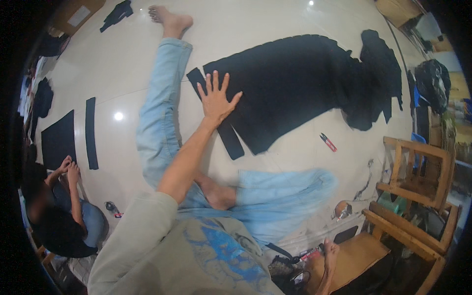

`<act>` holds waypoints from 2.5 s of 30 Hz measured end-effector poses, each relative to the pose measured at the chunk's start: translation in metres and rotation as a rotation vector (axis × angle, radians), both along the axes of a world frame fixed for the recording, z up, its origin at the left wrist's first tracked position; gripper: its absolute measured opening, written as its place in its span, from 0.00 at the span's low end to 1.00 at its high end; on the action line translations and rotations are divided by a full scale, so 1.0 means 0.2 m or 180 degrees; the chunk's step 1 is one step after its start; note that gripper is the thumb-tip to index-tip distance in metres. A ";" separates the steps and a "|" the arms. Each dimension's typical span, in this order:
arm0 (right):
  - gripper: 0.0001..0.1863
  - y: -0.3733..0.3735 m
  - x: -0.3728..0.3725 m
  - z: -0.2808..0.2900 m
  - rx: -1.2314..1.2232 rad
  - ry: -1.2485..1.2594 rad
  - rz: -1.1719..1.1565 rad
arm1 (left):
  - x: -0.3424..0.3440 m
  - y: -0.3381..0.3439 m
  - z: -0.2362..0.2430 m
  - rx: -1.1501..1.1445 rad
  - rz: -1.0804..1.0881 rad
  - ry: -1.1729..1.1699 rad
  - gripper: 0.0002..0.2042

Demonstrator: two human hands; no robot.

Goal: The person sits on the floor and uses a red utility knife to cut a large piece of black fabric into strips. They repeatedly fold the fabric, align the edges, and slice through the layers to produce uniform rectangular pieces.

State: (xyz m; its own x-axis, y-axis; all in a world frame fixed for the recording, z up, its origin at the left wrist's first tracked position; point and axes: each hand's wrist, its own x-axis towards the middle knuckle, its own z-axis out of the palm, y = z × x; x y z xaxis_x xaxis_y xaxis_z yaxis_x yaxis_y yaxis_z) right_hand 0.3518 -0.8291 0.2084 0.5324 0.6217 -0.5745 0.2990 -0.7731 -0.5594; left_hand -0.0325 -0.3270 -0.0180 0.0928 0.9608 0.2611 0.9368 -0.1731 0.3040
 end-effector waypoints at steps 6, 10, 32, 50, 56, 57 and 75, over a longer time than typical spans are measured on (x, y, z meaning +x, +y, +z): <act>0.19 0.80 -0.38 -0.35 0.1053 -0.1034 -0.0162 | -0.04 0.02 -0.04 0.0310 -0.0057 -0.0181 0.42; 0.24 1.42 -0.89 -0.54 0.1238 -0.1107 0.1274 | -0.02 0.02 0.01 0.0217 -0.0173 0.0018 0.42; 0.22 0.88 -0.69 -0.45 0.1265 0.0959 -0.0516 | -0.08 0.09 -0.06 -0.0021 -0.0186 0.0320 0.42; 0.20 1.52 -0.99 -0.73 0.0977 -0.0940 0.1685 | -0.08 0.10 -0.09 0.0069 -0.0222 0.0325 0.41; 0.18 1.39 -0.93 -0.63 0.0915 -0.0632 0.1316 | -0.07 0.10 -0.09 0.0129 -0.0201 0.0359 0.42; 0.18 1.35 -0.90 -0.60 0.0984 -0.0641 0.1331 | -0.08 0.10 -0.09 0.0129 -0.0192 0.0374 0.42; 0.17 0.31 -0.11 0.04 -0.0920 -0.1479 0.0711 | -0.09 0.10 -0.08 0.0020 -0.0170 0.0502 0.42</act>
